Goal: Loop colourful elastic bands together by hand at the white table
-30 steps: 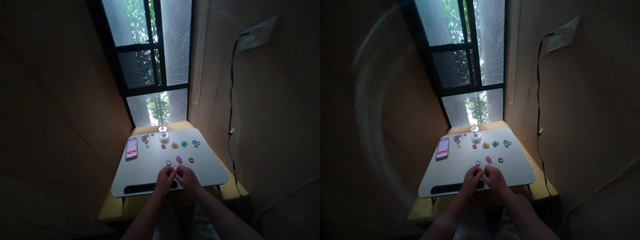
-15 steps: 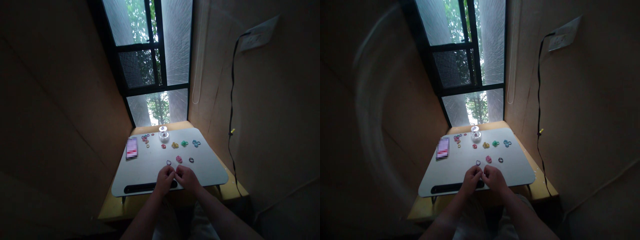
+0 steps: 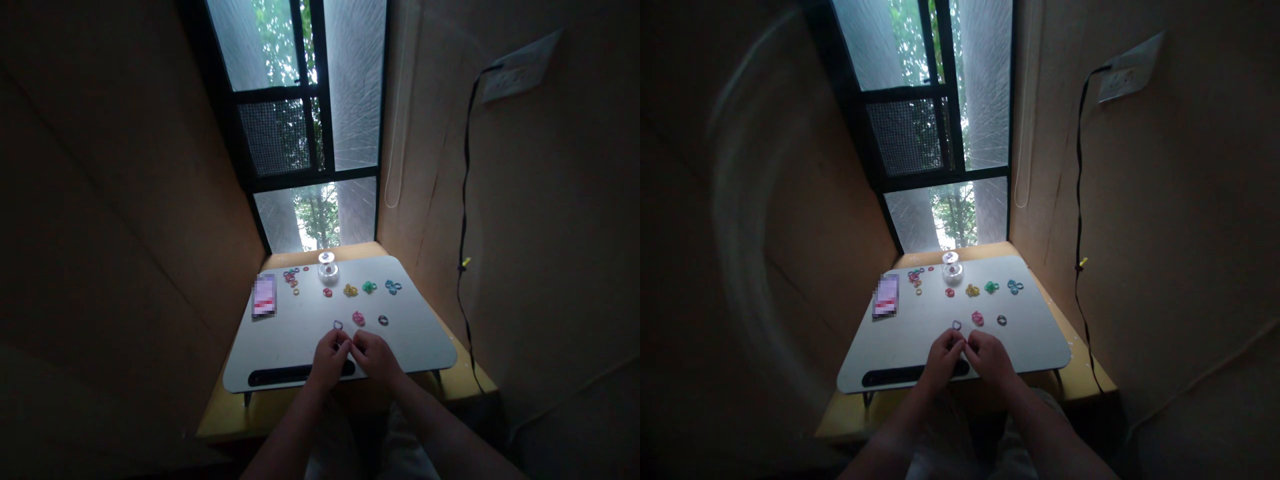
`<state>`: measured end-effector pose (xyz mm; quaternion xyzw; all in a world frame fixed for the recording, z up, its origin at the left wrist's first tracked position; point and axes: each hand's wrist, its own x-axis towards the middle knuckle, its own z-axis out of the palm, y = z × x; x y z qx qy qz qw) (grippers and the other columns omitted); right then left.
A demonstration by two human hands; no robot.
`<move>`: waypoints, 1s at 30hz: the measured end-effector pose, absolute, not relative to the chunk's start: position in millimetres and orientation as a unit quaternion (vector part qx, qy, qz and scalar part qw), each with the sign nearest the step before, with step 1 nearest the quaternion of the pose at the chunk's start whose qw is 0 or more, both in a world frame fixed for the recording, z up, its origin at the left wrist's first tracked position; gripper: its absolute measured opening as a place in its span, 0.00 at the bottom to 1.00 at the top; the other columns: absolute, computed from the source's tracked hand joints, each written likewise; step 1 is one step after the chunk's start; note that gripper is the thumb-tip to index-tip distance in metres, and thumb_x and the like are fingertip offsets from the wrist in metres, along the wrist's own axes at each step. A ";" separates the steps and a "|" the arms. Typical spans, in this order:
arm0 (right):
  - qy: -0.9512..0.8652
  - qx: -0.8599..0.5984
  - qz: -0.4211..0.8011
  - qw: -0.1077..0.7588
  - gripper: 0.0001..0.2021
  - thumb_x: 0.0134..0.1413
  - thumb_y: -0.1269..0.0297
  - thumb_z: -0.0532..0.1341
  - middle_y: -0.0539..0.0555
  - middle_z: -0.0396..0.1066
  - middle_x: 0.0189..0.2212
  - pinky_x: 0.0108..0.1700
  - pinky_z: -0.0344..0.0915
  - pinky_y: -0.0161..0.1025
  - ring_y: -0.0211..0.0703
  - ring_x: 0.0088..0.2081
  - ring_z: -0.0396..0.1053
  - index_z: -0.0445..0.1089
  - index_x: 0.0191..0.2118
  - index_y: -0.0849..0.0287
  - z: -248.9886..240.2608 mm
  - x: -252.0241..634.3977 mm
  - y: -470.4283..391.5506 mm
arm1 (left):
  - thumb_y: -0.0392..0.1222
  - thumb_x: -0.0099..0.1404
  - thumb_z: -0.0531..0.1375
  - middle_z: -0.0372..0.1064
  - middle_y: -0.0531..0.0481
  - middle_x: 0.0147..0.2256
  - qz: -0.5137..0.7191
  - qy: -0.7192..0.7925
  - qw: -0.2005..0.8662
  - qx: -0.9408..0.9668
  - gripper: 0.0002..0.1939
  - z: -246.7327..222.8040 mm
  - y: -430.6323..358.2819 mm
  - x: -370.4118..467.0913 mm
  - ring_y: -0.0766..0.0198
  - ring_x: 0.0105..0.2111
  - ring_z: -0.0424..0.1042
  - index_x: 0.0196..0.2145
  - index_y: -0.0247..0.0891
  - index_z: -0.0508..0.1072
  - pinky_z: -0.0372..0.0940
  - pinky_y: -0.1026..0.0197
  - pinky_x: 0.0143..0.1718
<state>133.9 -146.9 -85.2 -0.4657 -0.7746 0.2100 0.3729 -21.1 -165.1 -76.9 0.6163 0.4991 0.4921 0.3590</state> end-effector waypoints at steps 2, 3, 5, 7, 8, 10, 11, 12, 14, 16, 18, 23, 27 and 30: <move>-0.774 -0.464 0.209 0.377 0.14 0.60 0.61 0.57 0.47 0.66 0.20 0.29 0.51 0.34 0.37 0.24 0.60 0.63 0.24 0.57 -84.6 133.8 -147.0 | 0.43 0.63 0.57 0.63 0.55 0.26 0.508 0.505 0.354 0.601 0.07 -75.3 -165.4 -21.1 0.65 0.29 0.62 0.29 0.38 0.68 0.59 0.64 0.33; -0.774 -0.463 0.209 0.378 0.14 0.60 0.61 0.57 0.47 0.65 0.20 0.28 0.51 0.34 0.37 0.24 0.60 0.63 0.24 0.57 -84.2 133.9 -147.1 | 0.43 0.63 0.57 0.62 0.55 0.26 0.513 0.510 0.353 0.594 0.08 -74.6 -165.6 -21.1 0.65 0.29 0.62 0.29 0.38 0.67 0.59 0.64 0.33; -0.777 -0.460 0.208 0.377 0.13 0.60 0.63 0.57 0.47 0.65 0.21 0.29 0.51 0.34 0.37 0.25 0.61 0.63 0.24 0.57 -83.6 134.0 -147.3 | 0.44 0.64 0.57 0.61 0.56 0.26 0.508 0.518 0.350 0.592 0.09 -73.6 -166.1 -20.9 0.65 0.28 0.61 0.29 0.38 0.67 0.58 0.64 0.32; -0.778 -0.461 0.206 0.374 0.12 0.59 0.64 0.56 0.48 0.66 0.21 0.29 0.52 0.34 0.37 0.25 0.61 0.63 0.24 0.57 -83.2 134.3 -147.5 | 0.45 0.65 0.56 0.61 0.55 0.26 0.496 0.522 0.346 0.601 0.09 -72.9 -166.7 -20.5 0.65 0.28 0.61 0.29 0.39 0.67 0.58 0.64 0.32; -0.778 -0.461 0.207 0.374 0.12 0.59 0.64 0.56 0.48 0.66 0.21 0.29 0.52 0.34 0.37 0.25 0.61 0.63 0.24 0.57 -83.0 134.4 -147.6 | 0.46 0.65 0.56 0.61 0.55 0.26 0.492 0.522 0.344 0.606 0.09 -72.5 -167.0 -20.2 0.65 0.28 0.61 0.29 0.39 0.67 0.58 0.64 0.32; -0.777 -0.459 0.211 0.375 0.11 0.58 0.64 0.56 0.48 0.66 0.21 0.29 0.52 0.34 0.37 0.25 0.61 0.63 0.24 0.57 -82.8 134.6 -147.9 | 0.47 0.65 0.56 0.61 0.55 0.26 0.489 0.521 0.344 0.609 0.10 -71.4 -167.6 -19.4 0.65 0.28 0.62 0.29 0.39 0.66 0.58 0.64 0.32; -0.777 -0.458 0.212 0.375 0.11 0.58 0.64 0.56 0.48 0.66 0.21 0.29 0.52 0.34 0.37 0.24 0.61 0.63 0.24 0.57 -82.6 134.7 -148.0 | 0.47 0.66 0.56 0.61 0.55 0.26 0.489 0.521 0.345 0.609 0.11 -70.7 -167.9 -19.1 0.65 0.28 0.61 0.29 0.39 0.66 0.57 0.64 0.32; -0.778 -0.458 0.212 0.375 0.12 0.59 0.64 0.56 0.48 0.66 0.21 0.29 0.52 0.34 0.37 0.24 0.61 0.63 0.24 0.57 -82.5 134.7 -148.1 | 0.48 0.66 0.56 0.61 0.56 0.26 0.489 0.521 0.346 0.608 0.11 -70.0 -168.2 -18.8 0.65 0.28 0.61 0.29 0.39 0.66 0.57 0.64 0.32; -0.779 -0.459 0.208 0.373 0.12 0.59 0.63 0.56 0.48 0.66 0.21 0.29 0.52 0.34 0.37 0.25 0.61 0.64 0.24 0.57 -82.2 134.7 -148.1 | 0.49 0.66 0.55 0.61 0.56 0.26 0.488 0.524 0.347 0.606 0.12 -69.1 -168.6 -18.4 0.65 0.28 0.61 0.29 0.39 0.65 0.57 0.64 0.31; -0.779 -0.462 0.206 0.371 0.12 0.59 0.63 0.56 0.48 0.66 0.21 0.29 0.52 0.34 0.37 0.25 0.61 0.63 0.24 0.57 -82.0 134.7 -148.1 | 0.49 0.67 0.55 0.61 0.56 0.26 0.484 0.527 0.344 0.608 0.12 -69.1 -168.7 -18.3 0.65 0.27 0.61 0.29 0.39 0.65 0.56 0.64 0.31; -0.777 -0.464 0.205 0.371 0.12 0.59 0.64 0.56 0.48 0.65 0.21 0.29 0.52 0.34 0.37 0.24 0.61 0.63 0.24 0.57 -81.9 134.7 -147.9 | 0.48 0.68 0.54 0.60 0.56 0.25 0.479 0.527 0.342 0.612 0.12 -70.3 -168.3 -18.6 0.65 0.27 0.61 0.29 0.39 0.65 0.56 0.64 0.31; -0.774 -0.459 0.216 0.379 0.14 0.60 0.62 0.55 0.48 0.65 0.21 0.29 0.53 0.34 0.38 0.25 0.61 0.62 0.24 0.57 -81.9 135.1 -147.4 | 0.48 0.68 0.54 0.60 0.56 0.25 0.468 0.531 0.330 0.625 0.12 -75.3 -166.3 -19.3 0.65 0.27 0.61 0.30 0.39 0.65 0.56 0.64 0.31; -0.770 -0.457 0.225 0.385 0.14 0.61 0.61 0.55 0.48 0.66 0.21 0.29 0.53 0.34 0.38 0.25 0.61 0.63 0.24 0.57 -82.0 134.9 -147.1 | 0.48 0.69 0.54 0.64 0.55 0.26 0.471 0.534 0.321 0.624 0.12 -76.9 -165.9 -18.8 0.64 0.28 0.64 0.30 0.39 0.67 0.57 0.64 0.32; -0.771 -0.459 0.218 0.383 0.14 0.61 0.61 0.55 0.47 0.65 0.20 0.29 0.53 0.34 0.37 0.24 0.61 0.63 0.24 0.57 -82.4 134.5 -147.0 | 0.47 0.69 0.54 0.67 0.55 0.27 0.477 0.538 0.318 0.618 0.11 -76.0 -166.5 -18.1 0.64 0.29 0.66 0.32 0.39 0.68 0.58 0.63 0.33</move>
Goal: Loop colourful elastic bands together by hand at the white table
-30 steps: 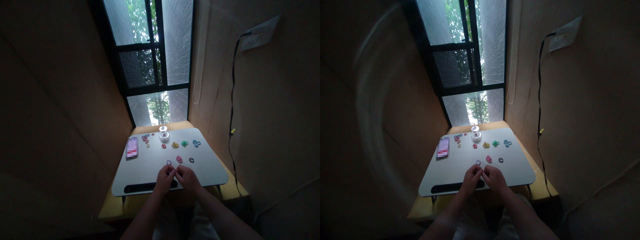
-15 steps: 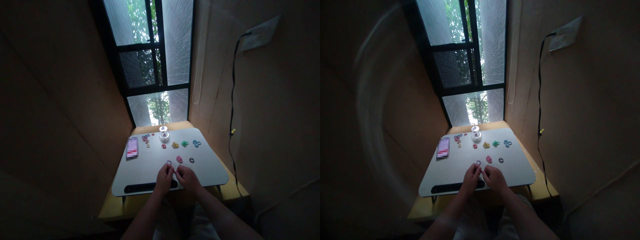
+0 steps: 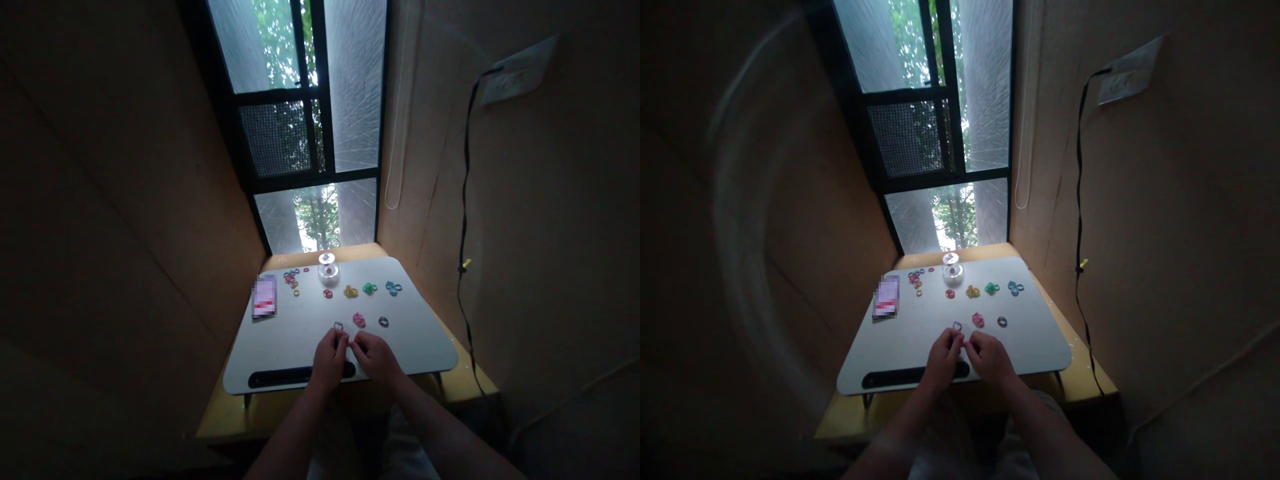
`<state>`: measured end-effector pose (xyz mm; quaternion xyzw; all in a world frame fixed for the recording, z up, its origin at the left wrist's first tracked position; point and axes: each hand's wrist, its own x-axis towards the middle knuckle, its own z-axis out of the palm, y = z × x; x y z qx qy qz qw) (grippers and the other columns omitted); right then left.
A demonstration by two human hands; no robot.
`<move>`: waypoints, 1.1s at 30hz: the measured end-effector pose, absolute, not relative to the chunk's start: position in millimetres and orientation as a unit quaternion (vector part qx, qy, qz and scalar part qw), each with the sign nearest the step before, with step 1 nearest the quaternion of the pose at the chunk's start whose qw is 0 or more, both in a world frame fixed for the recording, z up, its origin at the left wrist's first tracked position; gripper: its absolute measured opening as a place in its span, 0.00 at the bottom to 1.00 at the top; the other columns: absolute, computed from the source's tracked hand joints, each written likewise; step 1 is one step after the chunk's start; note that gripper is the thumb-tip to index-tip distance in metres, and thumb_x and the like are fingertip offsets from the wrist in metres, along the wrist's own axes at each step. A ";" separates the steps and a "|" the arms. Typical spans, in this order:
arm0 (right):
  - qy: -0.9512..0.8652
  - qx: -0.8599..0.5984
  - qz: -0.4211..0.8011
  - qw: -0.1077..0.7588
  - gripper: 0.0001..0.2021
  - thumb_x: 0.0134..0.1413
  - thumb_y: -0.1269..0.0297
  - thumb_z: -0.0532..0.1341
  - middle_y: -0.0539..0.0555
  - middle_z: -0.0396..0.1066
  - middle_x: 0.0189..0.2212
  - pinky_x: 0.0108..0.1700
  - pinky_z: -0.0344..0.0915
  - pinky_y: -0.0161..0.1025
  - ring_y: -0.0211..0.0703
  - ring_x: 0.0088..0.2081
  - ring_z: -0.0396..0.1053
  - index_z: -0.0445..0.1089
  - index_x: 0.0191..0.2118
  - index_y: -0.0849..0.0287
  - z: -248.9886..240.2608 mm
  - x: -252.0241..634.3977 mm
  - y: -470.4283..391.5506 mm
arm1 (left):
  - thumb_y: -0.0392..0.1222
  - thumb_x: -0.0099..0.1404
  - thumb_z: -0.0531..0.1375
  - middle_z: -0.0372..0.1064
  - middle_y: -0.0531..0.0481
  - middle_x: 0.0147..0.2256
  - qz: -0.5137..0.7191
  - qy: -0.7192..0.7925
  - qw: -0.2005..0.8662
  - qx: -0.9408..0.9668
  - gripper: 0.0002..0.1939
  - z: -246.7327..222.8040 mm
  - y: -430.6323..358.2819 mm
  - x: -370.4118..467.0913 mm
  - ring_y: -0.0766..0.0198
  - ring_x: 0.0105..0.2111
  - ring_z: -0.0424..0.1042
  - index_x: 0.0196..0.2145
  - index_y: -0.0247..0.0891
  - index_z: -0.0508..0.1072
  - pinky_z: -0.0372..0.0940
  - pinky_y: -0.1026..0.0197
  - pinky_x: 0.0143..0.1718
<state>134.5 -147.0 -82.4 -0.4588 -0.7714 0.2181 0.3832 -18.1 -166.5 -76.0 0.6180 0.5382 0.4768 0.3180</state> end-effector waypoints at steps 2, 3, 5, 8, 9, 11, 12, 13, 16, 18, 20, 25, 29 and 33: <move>-0.771 -0.459 0.214 0.385 0.14 0.61 0.61 0.55 0.47 0.64 0.20 0.28 0.52 0.34 0.37 0.24 0.60 0.62 0.24 0.56 -83.0 134.2 -147.1 | 0.46 0.69 0.54 0.68 0.54 0.28 0.476 0.538 0.314 0.621 0.10 -74.7 -166.9 -17.7 0.64 0.29 0.67 0.33 0.39 0.70 0.59 0.63 0.33; -0.771 -0.459 0.214 0.387 0.14 0.61 0.61 0.55 0.47 0.64 0.20 0.29 0.52 0.34 0.37 0.24 0.61 0.62 0.24 0.56 -83.3 134.2 -147.1 | 0.46 0.68 0.55 0.69 0.54 0.28 0.474 0.537 0.312 0.624 0.10 -73.9 -167.1 -17.6 0.63 0.30 0.67 0.34 0.39 0.71 0.60 0.63 0.34; -0.769 -0.458 0.217 0.389 0.14 0.62 0.60 0.55 0.47 0.65 0.21 0.29 0.53 0.34 0.37 0.24 0.61 0.62 0.24 0.57 -83.8 134.2 -147.1 | 0.45 0.68 0.55 0.70 0.53 0.29 0.470 0.532 0.312 0.632 0.09 -72.4 -167.1 -17.5 0.63 0.30 0.68 0.34 0.39 0.72 0.60 0.62 0.34; -0.769 -0.459 0.221 0.385 0.14 0.61 0.61 0.55 0.48 0.66 0.21 0.30 0.53 0.34 0.38 0.25 0.62 0.62 0.25 0.57 -84.3 134.5 -146.8 | 0.42 0.67 0.55 0.72 0.52 0.31 0.463 0.532 0.316 0.635 0.08 -71.7 -166.7 -17.7 0.62 0.32 0.70 0.36 0.39 0.73 0.62 0.62 0.36; -0.769 -0.460 0.222 0.384 0.13 0.61 0.61 0.55 0.48 0.66 0.22 0.30 0.54 0.34 0.38 0.26 0.63 0.63 0.25 0.57 -84.3 134.6 -146.7 | 0.41 0.66 0.56 0.73 0.51 0.32 0.459 0.533 0.314 0.637 0.07 -72.1 -166.5 -17.8 0.61 0.32 0.70 0.37 0.39 0.73 0.62 0.61 0.36; -0.769 -0.459 0.226 0.382 0.12 0.60 0.62 0.55 0.48 0.67 0.22 0.31 0.54 0.34 0.38 0.26 0.63 0.63 0.26 0.57 -84.2 134.9 -146.6 | 0.39 0.65 0.56 0.74 0.50 0.32 0.453 0.535 0.309 0.643 0.07 -73.6 -166.2 -18.1 0.61 0.33 0.70 0.38 0.38 0.74 0.62 0.61 0.36; -0.769 -0.458 0.230 0.381 0.12 0.60 0.62 0.55 0.48 0.67 0.23 0.31 0.55 0.34 0.39 0.27 0.64 0.64 0.26 0.57 -84.1 135.0 -146.6 | 0.38 0.65 0.56 0.74 0.50 0.32 0.451 0.534 0.307 0.646 0.08 -74.5 -166.1 -18.3 0.61 0.33 0.70 0.38 0.38 0.74 0.62 0.61 0.36; -0.769 -0.458 0.233 0.380 0.11 0.60 0.62 0.55 0.48 0.68 0.23 0.31 0.55 0.34 0.39 0.27 0.64 0.64 0.27 0.57 -84.1 135.0 -146.7 | 0.38 0.64 0.56 0.74 0.50 0.33 0.449 0.533 0.307 0.648 0.08 -75.3 -166.1 -18.5 0.61 0.33 0.70 0.38 0.38 0.74 0.62 0.61 0.36; -0.769 -0.458 0.237 0.378 0.11 0.60 0.62 0.55 0.49 0.69 0.24 0.31 0.56 0.35 0.39 0.27 0.65 0.65 0.27 0.57 -84.3 135.1 -146.7 | 0.37 0.64 0.56 0.74 0.50 0.33 0.447 0.533 0.311 0.648 0.08 -76.3 -166.2 -18.8 0.61 0.32 0.70 0.39 0.38 0.74 0.62 0.60 0.36; -0.769 -0.461 0.232 0.377 0.11 0.61 0.62 0.55 0.49 0.68 0.23 0.32 0.55 0.35 0.39 0.27 0.65 0.65 0.27 0.57 -84.9 135.1 -146.5 | 0.37 0.64 0.56 0.74 0.50 0.32 0.446 0.535 0.309 0.648 0.08 -75.8 -166.3 -18.7 0.61 0.32 0.70 0.38 0.38 0.74 0.63 0.61 0.35; -0.771 -0.460 0.227 0.377 0.12 0.61 0.62 0.55 0.49 0.68 0.23 0.32 0.55 0.35 0.39 0.27 0.64 0.64 0.27 0.57 -85.9 135.0 -145.9 | 0.38 0.64 0.56 0.74 0.50 0.32 0.446 0.535 0.306 0.649 0.07 -75.1 -166.3 -18.4 0.61 0.32 0.70 0.38 0.38 0.74 0.63 0.61 0.36; -0.774 -0.458 0.220 0.378 0.11 0.60 0.63 0.55 0.48 0.66 0.22 0.31 0.53 0.35 0.38 0.26 0.63 0.63 0.26 0.57 -87.8 134.8 -144.9 | 0.38 0.64 0.56 0.75 0.49 0.33 0.452 0.538 0.305 0.643 0.08 -74.2 -166.5 -17.8 0.61 0.33 0.72 0.38 0.37 0.74 0.64 0.61 0.37; -0.771 -0.460 0.227 0.378 0.11 0.60 0.64 0.54 0.48 0.66 0.23 0.31 0.53 0.35 0.38 0.27 0.64 0.63 0.26 0.57 -86.9 134.6 -145.5 | 0.38 0.64 0.57 0.75 0.50 0.33 0.450 0.543 0.304 0.640 0.08 -74.5 -166.9 -17.8 0.61 0.33 0.72 0.38 0.38 0.74 0.64 0.61 0.36; -0.769 -0.462 0.234 0.375 0.12 0.61 0.63 0.54 0.49 0.67 0.23 0.31 0.54 0.35 0.39 0.27 0.64 0.63 0.26 0.57 -84.9 134.8 -146.2 | 0.39 0.64 0.57 0.75 0.50 0.33 0.453 0.541 0.303 0.641 0.08 -74.6 -167.2 -17.8 0.62 0.32 0.71 0.38 0.38 0.74 0.64 0.61 0.36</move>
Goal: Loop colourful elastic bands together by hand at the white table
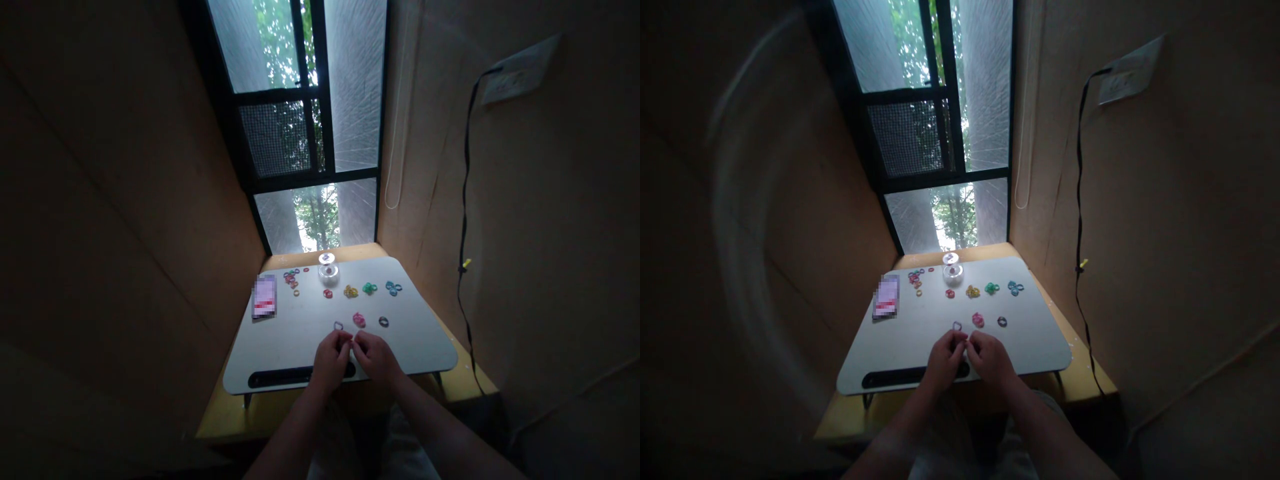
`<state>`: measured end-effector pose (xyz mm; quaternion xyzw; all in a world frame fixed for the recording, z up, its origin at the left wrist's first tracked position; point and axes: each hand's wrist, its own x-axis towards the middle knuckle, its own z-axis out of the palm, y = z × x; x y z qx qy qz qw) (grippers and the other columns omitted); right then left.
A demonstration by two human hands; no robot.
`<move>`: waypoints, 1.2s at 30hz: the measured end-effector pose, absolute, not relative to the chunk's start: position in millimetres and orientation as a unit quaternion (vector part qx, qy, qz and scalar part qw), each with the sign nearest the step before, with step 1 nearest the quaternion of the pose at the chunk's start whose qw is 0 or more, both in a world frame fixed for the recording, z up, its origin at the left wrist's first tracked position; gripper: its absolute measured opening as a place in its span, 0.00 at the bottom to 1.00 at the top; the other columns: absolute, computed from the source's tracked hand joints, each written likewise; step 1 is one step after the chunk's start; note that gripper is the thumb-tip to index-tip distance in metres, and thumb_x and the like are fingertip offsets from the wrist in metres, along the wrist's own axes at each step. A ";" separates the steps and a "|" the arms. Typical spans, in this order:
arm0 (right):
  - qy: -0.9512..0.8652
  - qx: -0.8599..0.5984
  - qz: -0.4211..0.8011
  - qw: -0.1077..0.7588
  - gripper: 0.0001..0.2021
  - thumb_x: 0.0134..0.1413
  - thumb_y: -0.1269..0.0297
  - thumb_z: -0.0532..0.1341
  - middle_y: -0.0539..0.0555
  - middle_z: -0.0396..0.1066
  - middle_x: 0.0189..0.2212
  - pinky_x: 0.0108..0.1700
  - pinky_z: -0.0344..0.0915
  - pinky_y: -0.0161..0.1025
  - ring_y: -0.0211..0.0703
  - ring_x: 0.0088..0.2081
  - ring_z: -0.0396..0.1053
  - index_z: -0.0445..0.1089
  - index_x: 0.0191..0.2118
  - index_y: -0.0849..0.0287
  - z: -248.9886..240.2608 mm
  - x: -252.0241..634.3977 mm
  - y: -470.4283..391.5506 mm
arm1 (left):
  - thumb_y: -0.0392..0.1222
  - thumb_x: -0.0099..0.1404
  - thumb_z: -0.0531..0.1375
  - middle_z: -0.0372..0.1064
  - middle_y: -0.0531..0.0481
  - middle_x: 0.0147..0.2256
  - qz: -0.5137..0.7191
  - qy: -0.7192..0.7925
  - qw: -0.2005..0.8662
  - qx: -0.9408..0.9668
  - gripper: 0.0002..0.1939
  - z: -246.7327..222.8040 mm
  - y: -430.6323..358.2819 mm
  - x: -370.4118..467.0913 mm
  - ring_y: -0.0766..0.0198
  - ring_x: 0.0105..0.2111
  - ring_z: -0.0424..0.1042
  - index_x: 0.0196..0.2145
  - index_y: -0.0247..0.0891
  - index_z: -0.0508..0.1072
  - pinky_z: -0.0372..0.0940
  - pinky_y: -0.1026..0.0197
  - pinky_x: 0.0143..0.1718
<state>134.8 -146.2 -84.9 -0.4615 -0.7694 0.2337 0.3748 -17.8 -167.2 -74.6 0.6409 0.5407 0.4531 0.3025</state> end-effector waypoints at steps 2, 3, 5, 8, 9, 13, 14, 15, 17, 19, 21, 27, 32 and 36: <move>-0.770 -0.462 0.233 0.373 0.12 0.61 0.63 0.54 0.49 0.67 0.23 0.31 0.54 0.35 0.39 0.27 0.64 0.63 0.26 0.57 -84.7 135.0 -146.3 | 0.39 0.64 0.57 0.75 0.50 0.33 0.454 0.538 0.305 0.641 0.08 -74.0 -167.6 -17.9 0.62 0.32 0.71 0.38 0.38 0.74 0.63 0.62 0.36; -0.771 -0.461 0.231 0.373 0.12 0.61 0.63 0.54 0.49 0.67 0.23 0.31 0.54 0.35 0.39 0.27 0.64 0.63 0.26 0.57 -84.9 135.1 -146.2 | 0.39 0.65 0.57 0.75 0.50 0.33 0.455 0.535 0.307 0.642 0.07 -73.6 -167.8 -18.0 0.62 0.32 0.71 0.38 0.38 0.74 0.63 0.62 0.36; -0.774 -0.459 0.226 0.373 0.12 0.61 0.63 0.54 0.49 0.67 0.23 0.31 0.54 0.35 0.39 0.27 0.64 0.63 0.26 0.57 -85.5 135.3 -146.3 | 0.39 0.65 0.56 0.75 0.50 0.33 0.455 0.533 0.309 0.643 0.07 -72.5 -168.2 -18.1 0.62 0.32 0.71 0.38 0.38 0.74 0.64 0.62 0.36; -0.777 -0.457 0.221 0.372 0.12 0.61 0.64 0.54 0.49 0.66 0.23 0.31 0.54 0.35 0.39 0.27 0.63 0.63 0.26 0.57 -86.0 135.6 -146.6 | 0.38 0.64 0.56 0.74 0.50 0.32 0.451 0.536 0.305 0.645 0.07 -71.5 -168.6 -18.0 0.62 0.32 0.71 0.38 0.37 0.74 0.63 0.62 0.36; -0.778 -0.457 0.219 0.372 0.12 0.61 0.64 0.54 0.49 0.66 0.23 0.31 0.53 0.35 0.39 0.27 0.63 0.63 0.26 0.57 -85.8 135.6 -146.7 | 0.38 0.64 0.56 0.74 0.50 0.32 0.451 0.537 0.304 0.645 0.07 -71.4 -168.7 -17.9 0.62 0.32 0.71 0.38 0.37 0.74 0.63 0.62 0.36; -0.778 -0.458 0.216 0.371 0.11 0.60 0.64 0.53 0.49 0.67 0.23 0.32 0.53 0.35 0.39 0.28 0.64 0.63 0.26 0.57 -84.2 135.4 -146.7 | 0.37 0.64 0.56 0.74 0.51 0.31 0.453 0.537 0.304 0.644 0.07 -71.6 -168.9 -17.5 0.63 0.31 0.71 0.37 0.38 0.74 0.63 0.62 0.35; -0.778 -0.459 0.217 0.370 0.11 0.60 0.64 0.53 0.49 0.67 0.23 0.32 0.53 0.35 0.39 0.28 0.64 0.63 0.26 0.57 -83.9 135.2 -146.7 | 0.37 0.64 0.56 0.74 0.51 0.31 0.453 0.536 0.305 0.644 0.07 -71.7 -169.0 -17.5 0.62 0.31 0.71 0.37 0.38 0.74 0.63 0.62 0.35; -0.778 -0.459 0.218 0.369 0.11 0.60 0.64 0.54 0.49 0.67 0.23 0.31 0.53 0.35 0.39 0.27 0.64 0.63 0.26 0.57 -83.7 135.0 -146.7 | 0.38 0.64 0.56 0.74 0.50 0.31 0.452 0.536 0.306 0.644 0.07 -71.6 -169.1 -17.5 0.62 0.31 0.71 0.37 0.38 0.74 0.63 0.62 0.35; -0.777 -0.461 0.221 0.368 0.11 0.61 0.64 0.53 0.49 0.67 0.23 0.31 0.53 0.35 0.39 0.27 0.64 0.63 0.26 0.57 -83.5 134.7 -147.0 | 0.38 0.64 0.56 0.74 0.50 0.32 0.451 0.535 0.306 0.645 0.07 -71.3 -169.2 -17.4 0.62 0.32 0.71 0.37 0.38 0.74 0.63 0.62 0.35; -0.776 -0.462 0.221 0.369 0.12 0.61 0.64 0.53 0.49 0.67 0.23 0.31 0.53 0.35 0.39 0.27 0.64 0.63 0.26 0.57 -83.5 134.5 -147.5 | 0.38 0.64 0.56 0.75 0.50 0.32 0.451 0.537 0.303 0.645 0.07 -70.9 -169.2 -17.2 0.62 0.32 0.72 0.36 0.38 0.74 0.63 0.62 0.36; -0.777 -0.460 0.219 0.370 0.12 0.61 0.64 0.53 0.49 0.67 0.23 0.31 0.53 0.35 0.39 0.27 0.64 0.63 0.26 0.57 -83.6 134.5 -147.9 | 0.38 0.64 0.56 0.75 0.50 0.32 0.453 0.538 0.298 0.646 0.07 -70.6 -169.1 -16.9 0.61 0.33 0.72 0.36 0.38 0.74 0.64 0.61 0.37; -0.780 -0.459 0.213 0.368 0.11 0.60 0.65 0.53 0.49 0.66 0.23 0.31 0.53 0.35 0.39 0.27 0.64 0.62 0.26 0.57 -84.3 134.5 -147.2 | 0.38 0.65 0.56 0.74 0.50 0.32 0.447 0.541 0.296 0.648 0.07 -71.2 -169.5 -17.1 0.62 0.33 0.72 0.37 0.39 0.74 0.63 0.61 0.37; -0.782 -0.458 0.210 0.368 0.11 0.60 0.65 0.53 0.48 0.65 0.23 0.31 0.53 0.35 0.39 0.27 0.63 0.61 0.26 0.57 -84.5 134.3 -147.1 | 0.37 0.64 0.56 0.74 0.51 0.32 0.445 0.542 0.291 0.650 0.07 -71.3 -170.0 -17.5 0.62 0.33 0.71 0.37 0.39 0.74 0.63 0.61 0.36; -0.781 -0.462 0.208 0.366 0.11 0.60 0.64 0.53 0.48 0.65 0.23 0.31 0.52 0.35 0.39 0.27 0.63 0.62 0.26 0.57 -83.3 134.5 -147.6 | 0.38 0.64 0.56 0.74 0.51 0.32 0.446 0.542 0.291 0.650 0.07 -69.8 -170.3 -17.3 0.62 0.32 0.71 0.37 0.39 0.74 0.63 0.62 0.36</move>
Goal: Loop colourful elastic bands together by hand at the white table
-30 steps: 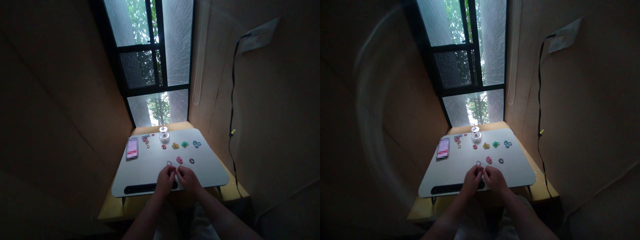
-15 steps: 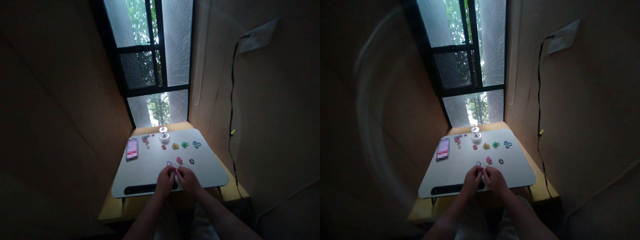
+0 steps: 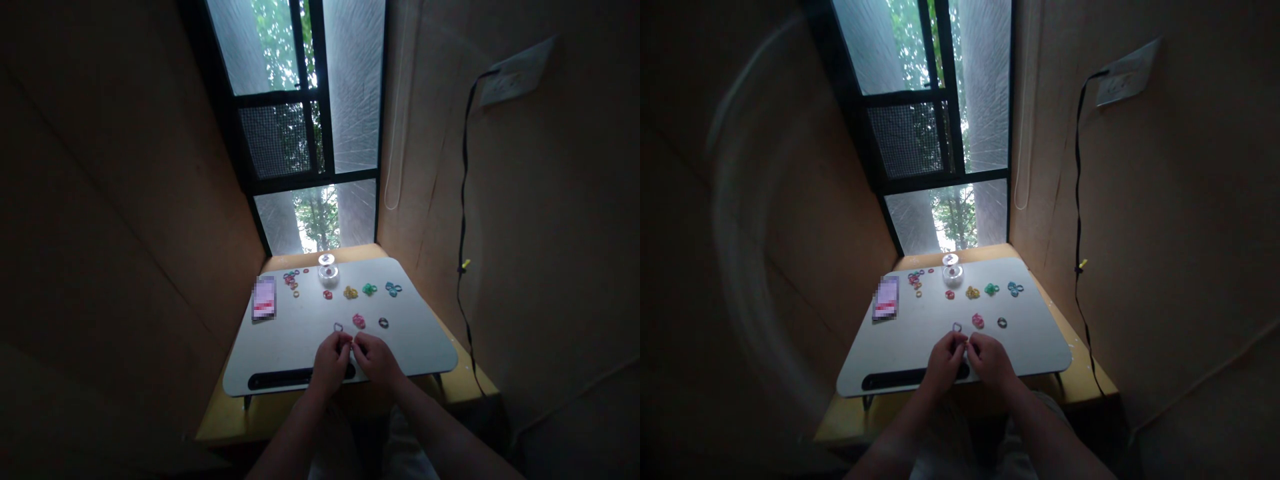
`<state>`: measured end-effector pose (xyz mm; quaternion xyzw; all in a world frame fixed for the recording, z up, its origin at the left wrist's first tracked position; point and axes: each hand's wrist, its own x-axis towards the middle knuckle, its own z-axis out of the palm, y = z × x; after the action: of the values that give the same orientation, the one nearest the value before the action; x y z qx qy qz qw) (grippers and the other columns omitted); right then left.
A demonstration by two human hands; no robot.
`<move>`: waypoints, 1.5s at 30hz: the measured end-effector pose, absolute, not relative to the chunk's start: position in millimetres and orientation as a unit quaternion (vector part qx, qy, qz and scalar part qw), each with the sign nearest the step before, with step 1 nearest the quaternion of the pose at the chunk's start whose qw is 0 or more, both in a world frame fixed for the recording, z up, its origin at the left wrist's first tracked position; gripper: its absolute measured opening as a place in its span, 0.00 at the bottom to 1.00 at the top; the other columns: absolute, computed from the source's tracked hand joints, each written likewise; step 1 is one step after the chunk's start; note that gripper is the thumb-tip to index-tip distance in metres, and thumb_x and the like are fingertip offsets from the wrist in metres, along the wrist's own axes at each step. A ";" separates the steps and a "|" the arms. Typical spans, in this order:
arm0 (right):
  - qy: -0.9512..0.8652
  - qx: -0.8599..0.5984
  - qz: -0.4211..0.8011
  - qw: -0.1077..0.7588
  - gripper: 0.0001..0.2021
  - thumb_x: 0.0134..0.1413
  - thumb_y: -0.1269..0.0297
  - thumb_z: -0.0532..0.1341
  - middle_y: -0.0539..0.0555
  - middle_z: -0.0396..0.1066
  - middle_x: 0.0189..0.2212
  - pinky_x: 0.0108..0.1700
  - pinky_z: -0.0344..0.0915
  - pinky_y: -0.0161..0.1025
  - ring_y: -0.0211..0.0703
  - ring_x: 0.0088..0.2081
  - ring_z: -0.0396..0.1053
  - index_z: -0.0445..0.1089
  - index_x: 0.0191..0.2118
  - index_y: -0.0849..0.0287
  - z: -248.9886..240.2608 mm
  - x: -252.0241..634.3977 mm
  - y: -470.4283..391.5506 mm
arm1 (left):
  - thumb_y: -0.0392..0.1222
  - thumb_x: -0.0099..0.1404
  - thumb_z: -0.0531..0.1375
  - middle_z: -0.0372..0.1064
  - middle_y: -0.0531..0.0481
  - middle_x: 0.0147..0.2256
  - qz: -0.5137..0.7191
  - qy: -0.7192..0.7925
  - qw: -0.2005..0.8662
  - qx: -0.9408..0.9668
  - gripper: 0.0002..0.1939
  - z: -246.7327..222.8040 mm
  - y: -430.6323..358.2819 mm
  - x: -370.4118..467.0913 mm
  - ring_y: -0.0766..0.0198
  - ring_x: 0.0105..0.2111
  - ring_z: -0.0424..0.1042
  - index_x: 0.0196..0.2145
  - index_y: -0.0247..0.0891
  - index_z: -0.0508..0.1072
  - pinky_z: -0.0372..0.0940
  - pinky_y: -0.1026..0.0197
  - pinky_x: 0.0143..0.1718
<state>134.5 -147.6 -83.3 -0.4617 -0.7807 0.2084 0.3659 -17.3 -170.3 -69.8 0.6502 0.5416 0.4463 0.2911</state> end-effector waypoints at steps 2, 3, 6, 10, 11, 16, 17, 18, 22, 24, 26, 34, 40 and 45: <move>-0.782 -0.460 0.209 0.365 0.11 0.60 0.65 0.53 0.48 0.66 0.23 0.31 0.53 0.35 0.39 0.27 0.63 0.62 0.26 0.57 -82.9 134.7 -147.7 | 0.38 0.65 0.56 0.74 0.51 0.31 0.448 0.539 0.293 0.651 0.07 -69.6 -170.5 -17.2 0.63 0.31 0.70 0.37 0.38 0.74 0.62 0.62 0.35; -0.782 -0.460 0.209 0.366 0.11 0.60 0.65 0.53 0.48 0.66 0.23 0.31 0.53 0.35 0.39 0.27 0.63 0.62 0.26 0.57 -83.0 134.8 -147.8 | 0.38 0.65 0.56 0.73 0.51 0.31 0.448 0.538 0.293 0.651 0.07 -69.7 -170.5 -17.1 0.63 0.31 0.70 0.36 0.38 0.74 0.62 0.62 0.35; -0.781 -0.460 0.212 0.366 0.11 0.59 0.65 0.54 0.48 0.66 0.23 0.31 0.54 0.35 0.39 0.27 0.63 0.62 0.25 0.56 -83.5 135.0 -147.8 | 0.38 0.64 0.56 0.73 0.52 0.30 0.449 0.536 0.294 0.652 0.07 -70.6 -170.4 -17.2 0.63 0.31 0.69 0.36 0.38 0.74 0.62 0.63 0.34; -0.780 -0.460 0.212 0.368 0.10 0.57 0.66 0.54 0.48 0.66 0.22 0.31 0.53 0.34 0.38 0.26 0.62 0.62 0.25 0.56 -84.5 134.8 -147.4 | 0.38 0.64 0.56 0.72 0.52 0.30 0.450 0.541 0.292 0.648 0.07 -71.7 -170.2 -17.1 0.63 0.30 0.69 0.36 0.38 0.74 0.61 0.63 0.34; -0.779 -0.461 0.210 0.368 0.09 0.57 0.67 0.54 0.48 0.65 0.22 0.31 0.53 0.34 0.38 0.26 0.62 0.62 0.25 0.56 -84.7 134.6 -147.3 | 0.38 0.64 0.56 0.73 0.52 0.30 0.450 0.542 0.291 0.647 0.07 -71.7 -170.2 -17.0 0.63 0.30 0.69 0.36 0.38 0.74 0.61 0.63 0.34; -0.778 -0.466 0.209 0.366 0.09 0.56 0.67 0.54 0.48 0.65 0.22 0.31 0.53 0.35 0.38 0.27 0.63 0.62 0.25 0.57 -85.5 133.9 -147.3 | 0.38 0.64 0.56 0.73 0.52 0.31 0.447 0.540 0.294 0.650 0.07 -70.4 -170.7 -16.5 0.63 0.32 0.70 0.36 0.39 0.74 0.62 0.63 0.36; -0.778 -0.466 0.208 0.366 0.09 0.56 0.67 0.54 0.48 0.65 0.23 0.31 0.53 0.35 0.39 0.27 0.63 0.63 0.25 0.57 -85.5 133.9 -147.3 | 0.38 0.64 0.56 0.73 0.51 0.31 0.447 0.539 0.295 0.650 0.07 -70.1 -170.8 -16.4 0.63 0.32 0.70 0.36 0.38 0.74 0.62 0.63 0.36; -0.778 -0.466 0.208 0.366 0.09 0.56 0.67 0.54 0.48 0.65 0.23 0.31 0.54 0.35 0.39 0.27 0.63 0.63 0.25 0.57 -85.5 134.0 -147.4 | 0.38 0.65 0.56 0.73 0.51 0.31 0.447 0.538 0.295 0.651 0.07 -69.9 -171.0 -16.3 0.63 0.32 0.70 0.35 0.38 0.74 0.62 0.63 0.36; -0.776 -0.465 0.209 0.371 0.08 0.55 0.68 0.54 0.48 0.67 0.23 0.31 0.54 0.34 0.39 0.27 0.63 0.64 0.26 0.57 -84.1 134.7 -148.2 | 0.39 0.65 0.56 0.73 0.52 0.31 0.449 0.537 0.294 0.651 0.06 -69.5 -171.4 -16.2 0.63 0.31 0.70 0.35 0.38 0.74 0.62 0.63 0.35; -0.775 -0.464 0.211 0.373 0.08 0.55 0.68 0.54 0.48 0.67 0.23 0.31 0.54 0.34 0.39 0.27 0.63 0.64 0.26 0.57 -83.2 135.0 -148.6 | 0.38 0.64 0.56 0.73 0.52 0.31 0.448 0.539 0.290 0.651 0.06 -69.2 -171.5 -16.3 0.63 0.31 0.70 0.35 0.39 0.74 0.62 0.63 0.35; -0.774 -0.463 0.212 0.376 0.08 0.55 0.68 0.54 0.48 0.67 0.22 0.31 0.53 0.34 0.39 0.27 0.63 0.64 0.25 0.57 -82.6 135.2 -148.9 | 0.38 0.64 0.56 0.73 0.52 0.31 0.446 0.540 0.290 0.653 0.06 -68.7 -171.5 -16.3 0.63 0.31 0.70 0.35 0.39 0.74 0.62 0.63 0.36; -0.775 -0.464 0.213 0.372 0.08 0.55 0.67 0.55 0.48 0.67 0.22 0.31 0.54 0.34 0.39 0.27 0.63 0.64 0.25 0.57 -83.2 134.8 -148.8 | 0.39 0.64 0.57 0.73 0.52 0.30 0.451 0.537 0.292 0.650 0.06 -68.1 -172.1 -16.0 0.63 0.31 0.70 0.34 0.39 0.74 0.62 0.63 0.34; -0.778 -0.462 0.216 0.368 0.08 0.56 0.67 0.55 0.48 0.67 0.23 0.31 0.54 0.34 0.39 0.27 0.63 0.64 0.26 0.57 -83.4 135.0 -148.8 | 0.38 0.64 0.57 0.72 0.52 0.30 0.446 0.542 0.287 0.651 0.06 -68.9 -171.9 -16.2 0.63 0.31 0.69 0.34 0.39 0.74 0.62 0.62 0.35; -0.777 -0.469 0.209 0.365 0.08 0.55 0.68 0.54 0.49 0.67 0.23 0.31 0.53 0.34 0.39 0.27 0.63 0.64 0.26 0.57 -84.1 134.9 -148.4 | 0.39 0.64 0.56 0.72 0.52 0.30 0.449 0.541 0.285 0.652 0.06 -70.5 -171.1 -15.9 0.63 0.31 0.69 0.34 0.39 0.74 0.62 0.62 0.35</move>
<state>134.9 -148.4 -84.1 -0.4686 -0.7770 0.2092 0.3646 -15.9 -171.1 -70.5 0.6523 0.5405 0.4487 0.2847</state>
